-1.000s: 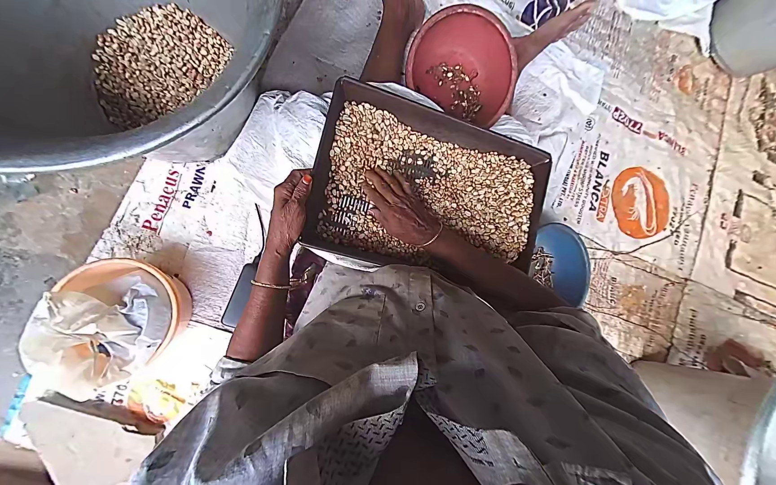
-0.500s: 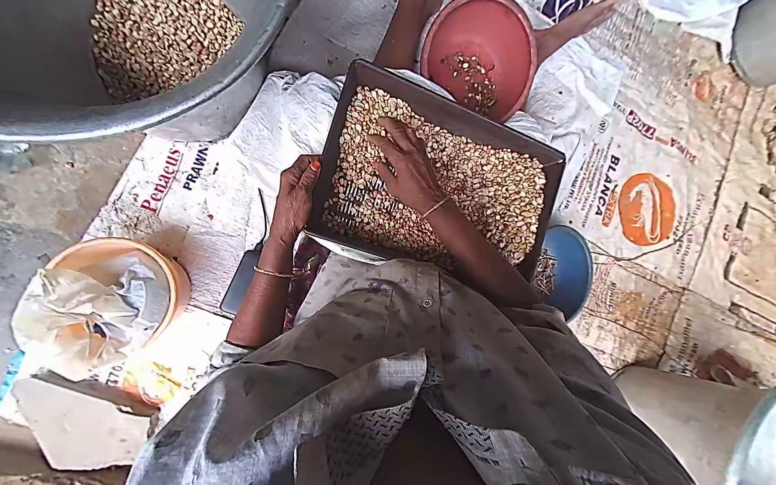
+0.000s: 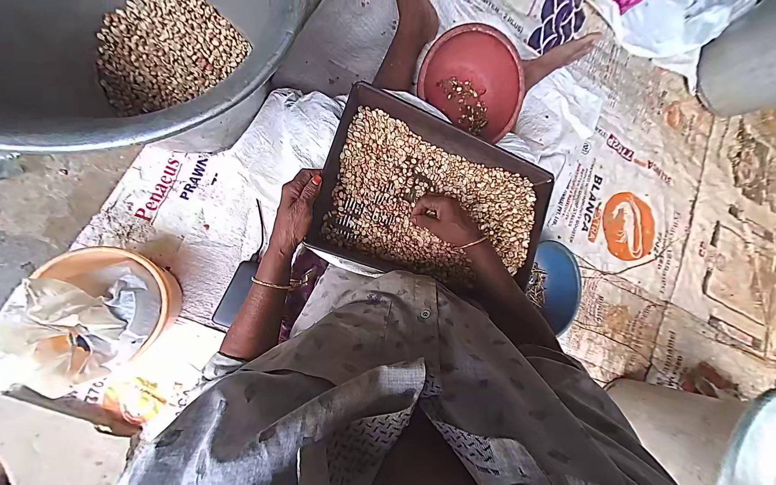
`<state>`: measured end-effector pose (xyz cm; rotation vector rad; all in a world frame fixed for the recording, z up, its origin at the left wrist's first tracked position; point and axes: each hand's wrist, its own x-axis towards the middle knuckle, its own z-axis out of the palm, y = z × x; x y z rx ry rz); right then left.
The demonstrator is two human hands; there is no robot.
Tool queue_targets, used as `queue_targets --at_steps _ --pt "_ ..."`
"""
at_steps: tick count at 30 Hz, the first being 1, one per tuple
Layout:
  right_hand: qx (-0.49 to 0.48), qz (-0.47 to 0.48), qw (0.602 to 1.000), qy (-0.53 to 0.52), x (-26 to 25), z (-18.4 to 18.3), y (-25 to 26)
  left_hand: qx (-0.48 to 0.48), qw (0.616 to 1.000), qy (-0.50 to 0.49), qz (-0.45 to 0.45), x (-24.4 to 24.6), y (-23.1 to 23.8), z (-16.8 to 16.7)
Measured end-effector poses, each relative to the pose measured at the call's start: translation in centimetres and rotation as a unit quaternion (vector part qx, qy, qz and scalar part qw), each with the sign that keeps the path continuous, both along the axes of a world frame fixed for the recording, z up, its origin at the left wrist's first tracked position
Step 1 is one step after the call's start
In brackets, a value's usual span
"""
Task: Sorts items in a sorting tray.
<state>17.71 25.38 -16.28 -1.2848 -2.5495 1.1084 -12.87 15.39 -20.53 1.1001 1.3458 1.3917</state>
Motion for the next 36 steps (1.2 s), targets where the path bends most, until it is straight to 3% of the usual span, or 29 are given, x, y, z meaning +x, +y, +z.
queue_targets --at_steps 3,6,8,11,15,19,24,30,36 --pt "-0.066 0.03 0.996 0.06 -3.1 1.7 0.6 -0.019 1.0 0.004 -0.004 0.3 -0.6 0.8" --pt "0.051 -0.063 0.991 0.106 -6.5 1.3 3.7 -0.002 1.0 0.01 0.001 -0.1 -0.1 0.0" --pt "0.133 -0.099 0.983 0.081 -8.5 0.7 5.7 -0.003 1.0 0.009 0.002 -0.1 0.0 0.0" --pt "0.211 -0.131 0.969 0.003 -10.8 -1.1 6.4 -0.009 1.0 0.007 0.005 -0.1 0.1 0.1" --pt "0.317 -0.129 0.939 0.022 -11.2 -3.5 5.8 -0.006 1.0 0.003 -0.001 -0.2 0.1 -0.1" --pt "0.256 -0.099 0.962 0.005 -10.0 -2.3 5.6 -0.001 1.0 0.004 0.003 -0.1 0.1 -0.1" --pt "0.225 -0.135 0.963 0.06 -9.4 -2.5 5.7 -0.007 1.0 -0.004 0.003 0.0 0.0 0.1" --pt "0.239 -0.13 0.961 -0.04 -11.3 -2.0 5.0 -0.006 1.0 -0.004 0.001 -0.1 0.1 0.1" --pt "0.129 -0.03 0.99 -0.041 -9.5 0.9 5.3 -0.002 1.0 -0.013 0.002 -0.2 0.2 -0.3"
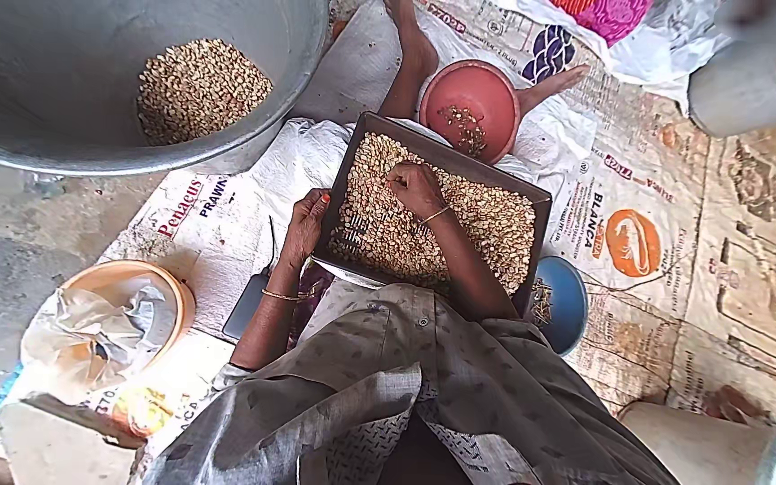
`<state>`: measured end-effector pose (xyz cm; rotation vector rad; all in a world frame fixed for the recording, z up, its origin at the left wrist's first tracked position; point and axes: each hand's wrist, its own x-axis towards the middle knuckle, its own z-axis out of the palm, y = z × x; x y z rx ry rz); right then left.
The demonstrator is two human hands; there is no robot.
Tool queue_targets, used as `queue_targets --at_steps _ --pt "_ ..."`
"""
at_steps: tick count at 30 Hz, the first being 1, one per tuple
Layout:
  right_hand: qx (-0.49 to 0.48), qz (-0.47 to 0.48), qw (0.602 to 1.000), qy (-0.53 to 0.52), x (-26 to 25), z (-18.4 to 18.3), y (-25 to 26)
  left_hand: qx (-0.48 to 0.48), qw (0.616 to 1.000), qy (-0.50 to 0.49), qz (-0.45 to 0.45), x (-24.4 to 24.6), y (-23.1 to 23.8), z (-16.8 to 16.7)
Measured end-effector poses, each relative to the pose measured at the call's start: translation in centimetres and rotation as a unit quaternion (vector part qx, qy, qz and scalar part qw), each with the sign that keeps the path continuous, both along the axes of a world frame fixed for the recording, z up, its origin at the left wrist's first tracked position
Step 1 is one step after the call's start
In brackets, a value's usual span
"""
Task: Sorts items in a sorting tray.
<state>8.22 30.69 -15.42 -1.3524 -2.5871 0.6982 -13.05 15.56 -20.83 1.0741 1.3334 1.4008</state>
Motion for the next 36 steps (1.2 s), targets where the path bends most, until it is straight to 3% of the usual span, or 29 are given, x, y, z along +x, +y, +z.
queue_targets --at_steps 5,9,17,19,20,22,23,24,26,29,32,36 --pt "-0.142 -0.057 0.983 0.097 3.2 1.4 1.3 0.004 1.0 0.007 -0.002 0.1 -0.1 0.4" --pt "-0.2 -0.079 0.958 0.19 4.0 1.3 1.2 0.002 1.0 0.003 -0.001 0.1 -0.1 0.5" --pt "-0.212 -0.046 0.96 0.176 4.4 1.2 1.3 -0.029 0.999 0.015 -0.005 0.9 -1.9 1.9" --pt "-0.194 -0.064 0.951 0.232 4.7 1.2 1.4 -0.018 1.0 0.012 -0.004 0.7 -1.4 1.4" --pt "-0.167 -0.094 0.93 0.315 4.9 1.2 1.6 -0.004 1.0 0.007 -0.003 0.3 -0.7 0.8" --pt "-0.138 -0.183 0.828 0.512 4.8 1.6 2.4 0.006 1.0 0.0 -0.004 0.0 -0.1 0.2" --pt "-0.136 -0.211 0.797 0.55 4.9 1.9 2.9 0.006 1.0 -0.001 -0.003 0.0 -0.1 0.2" --pt "-0.131 -0.224 0.801 0.54 5.0 1.9 3.2 0.006 1.0 0.0 -0.002 0.1 -0.1 0.2" --pt "-0.118 -0.202 0.875 0.423 4.7 1.5 2.2 0.006 1.0 0.002 -0.003 0.1 0.0 0.3" --pt "-0.143 -0.069 0.97 0.184 3.5 0.2 0.5 -0.001 1.0 0.01 -0.003 0.1 -0.1 0.2" --pt "-0.072 0.024 0.997 0.017 1.9 -0.8 -0.4 -0.007 1.0 0.018 -0.002 0.0 -0.1 0.3" --pt "-0.027 0.04 0.999 -0.021 1.1 -0.8 -1.0 -0.008 1.0 0.016 -0.003 0.0 -0.1 0.2"
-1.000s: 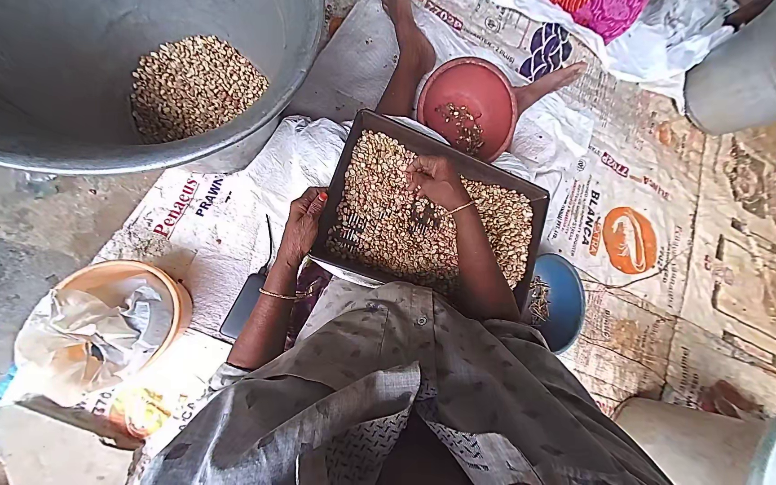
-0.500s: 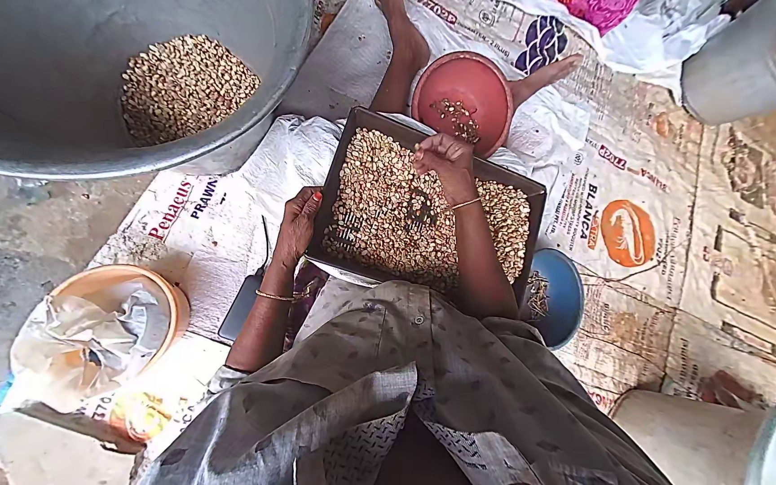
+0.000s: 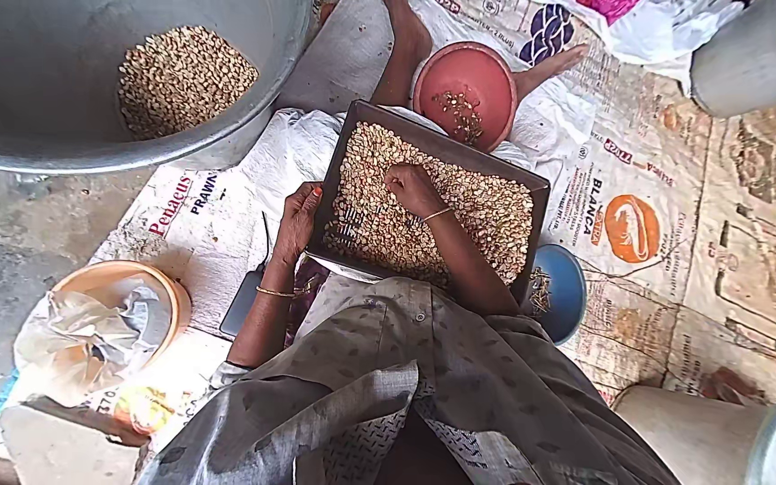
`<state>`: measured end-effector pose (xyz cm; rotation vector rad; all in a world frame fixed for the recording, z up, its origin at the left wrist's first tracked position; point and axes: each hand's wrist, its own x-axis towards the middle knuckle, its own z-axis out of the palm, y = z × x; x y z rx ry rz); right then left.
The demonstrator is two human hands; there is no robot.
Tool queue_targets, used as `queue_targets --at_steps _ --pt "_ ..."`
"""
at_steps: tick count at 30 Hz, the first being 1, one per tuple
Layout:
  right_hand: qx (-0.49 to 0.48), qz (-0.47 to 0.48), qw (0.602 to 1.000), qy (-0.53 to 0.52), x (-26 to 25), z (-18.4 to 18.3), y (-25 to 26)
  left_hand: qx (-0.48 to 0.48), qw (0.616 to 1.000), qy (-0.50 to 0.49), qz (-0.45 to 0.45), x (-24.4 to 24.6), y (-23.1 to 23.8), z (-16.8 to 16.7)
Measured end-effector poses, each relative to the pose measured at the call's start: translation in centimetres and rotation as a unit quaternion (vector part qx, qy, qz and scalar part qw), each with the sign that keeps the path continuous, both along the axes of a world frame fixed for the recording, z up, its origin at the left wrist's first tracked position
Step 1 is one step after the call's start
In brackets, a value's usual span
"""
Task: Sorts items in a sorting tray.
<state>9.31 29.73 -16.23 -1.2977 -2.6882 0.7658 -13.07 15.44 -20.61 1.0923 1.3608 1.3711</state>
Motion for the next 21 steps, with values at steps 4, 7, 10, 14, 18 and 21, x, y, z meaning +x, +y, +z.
queue_targets --at_steps 4,7,10,14,18,21 --pt "0.001 0.014 0.999 0.029 0.7 -0.7 0.3 0.0 1.0 0.0 0.002 0.1 0.0 0.1" --pt "-0.062 -0.038 0.992 0.105 1.5 0.2 1.0 0.001 1.0 -0.006 0.005 0.1 0.0 -0.1" --pt "-0.106 -0.195 0.88 0.421 2.6 1.0 2.1 0.003 1.0 -0.013 0.003 0.0 0.1 0.0" --pt "-0.156 -0.343 0.646 0.664 2.3 3.1 3.8 0.0 1.0 -0.016 0.004 0.2 0.0 0.1" --pt "-0.103 -0.237 0.856 0.447 -0.5 0.7 2.2 0.003 1.0 -0.014 0.004 0.2 0.1 0.2" --pt "0.02 -0.164 0.965 0.203 -3.3 -1.1 1.4 0.002 1.0 -0.01 0.006 0.2 0.0 0.2"
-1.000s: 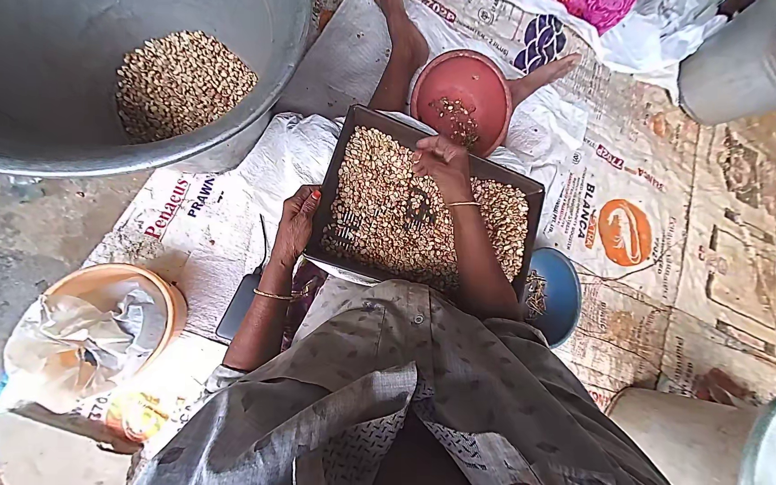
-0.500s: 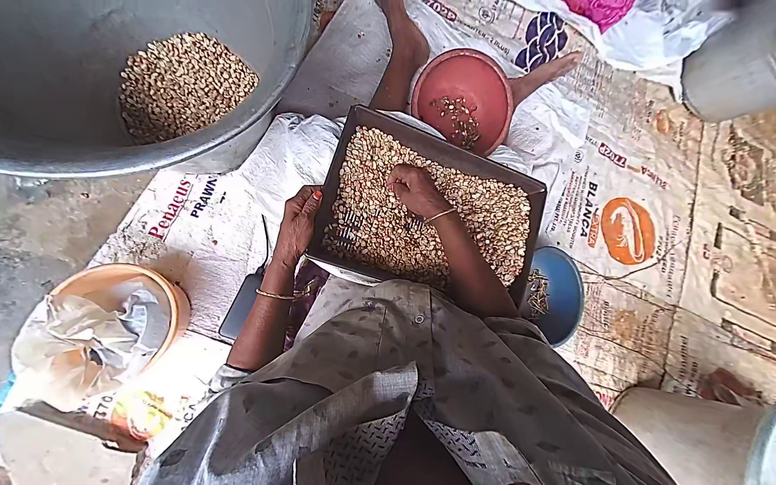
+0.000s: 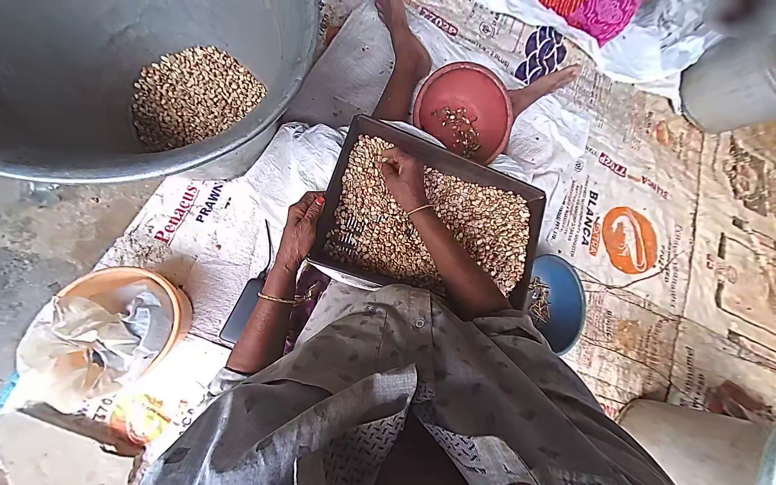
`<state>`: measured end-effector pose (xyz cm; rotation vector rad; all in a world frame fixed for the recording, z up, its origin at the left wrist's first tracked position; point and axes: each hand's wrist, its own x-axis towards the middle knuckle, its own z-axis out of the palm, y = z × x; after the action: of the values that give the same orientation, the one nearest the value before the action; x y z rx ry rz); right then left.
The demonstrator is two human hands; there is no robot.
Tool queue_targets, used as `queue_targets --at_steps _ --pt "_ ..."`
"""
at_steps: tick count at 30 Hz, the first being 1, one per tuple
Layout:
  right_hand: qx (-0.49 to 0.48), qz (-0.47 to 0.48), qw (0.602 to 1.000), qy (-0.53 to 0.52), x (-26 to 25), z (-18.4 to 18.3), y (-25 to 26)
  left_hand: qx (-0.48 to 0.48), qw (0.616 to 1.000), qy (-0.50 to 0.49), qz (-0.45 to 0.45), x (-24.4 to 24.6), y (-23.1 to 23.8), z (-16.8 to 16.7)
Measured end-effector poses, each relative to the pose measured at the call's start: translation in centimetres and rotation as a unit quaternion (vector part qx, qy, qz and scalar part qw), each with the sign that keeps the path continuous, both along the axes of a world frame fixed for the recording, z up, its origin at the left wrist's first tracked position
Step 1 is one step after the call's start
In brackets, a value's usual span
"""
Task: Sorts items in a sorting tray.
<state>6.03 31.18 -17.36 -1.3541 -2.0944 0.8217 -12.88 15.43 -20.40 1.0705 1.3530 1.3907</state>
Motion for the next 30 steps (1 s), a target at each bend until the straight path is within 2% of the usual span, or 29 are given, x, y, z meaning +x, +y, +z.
queue_targets --at_steps 3,8,17,19,21,24,26,30 --pt "0.072 -0.005 0.991 -0.109 -1.4 -1.6 -0.3 0.0 1.0 0.012 0.001 -0.1 0.1 -0.1" --pt "0.128 -0.007 0.979 -0.16 -1.5 -2.2 -0.9 -0.003 1.0 0.014 -0.001 -0.1 0.1 0.0" --pt "0.164 0.021 0.965 -0.202 -1.1 -2.4 -0.9 0.0 1.0 0.011 -0.001 -0.1 0.1 -0.1" --pt "0.126 0.02 0.979 -0.156 -0.6 -1.8 -0.7 0.001 1.0 0.011 0.002 0.0 0.1 0.0" --pt "0.049 0.009 0.996 -0.081 0.1 -1.0 -0.3 -0.001 1.0 0.009 0.001 -0.1 0.0 0.0" --pt "-0.079 0.024 0.992 0.099 1.5 -0.6 0.5 -0.001 1.0 0.003 -0.002 -0.1 0.1 -0.1" --pt "-0.1 0.077 0.977 0.175 2.6 -0.3 0.8 0.0 1.0 0.003 -0.002 -0.1 0.1 0.0" --pt "-0.093 0.11 0.969 0.2 4.1 0.5 1.4 -0.002 1.0 0.0 -0.002 -0.1 0.1 -0.1"
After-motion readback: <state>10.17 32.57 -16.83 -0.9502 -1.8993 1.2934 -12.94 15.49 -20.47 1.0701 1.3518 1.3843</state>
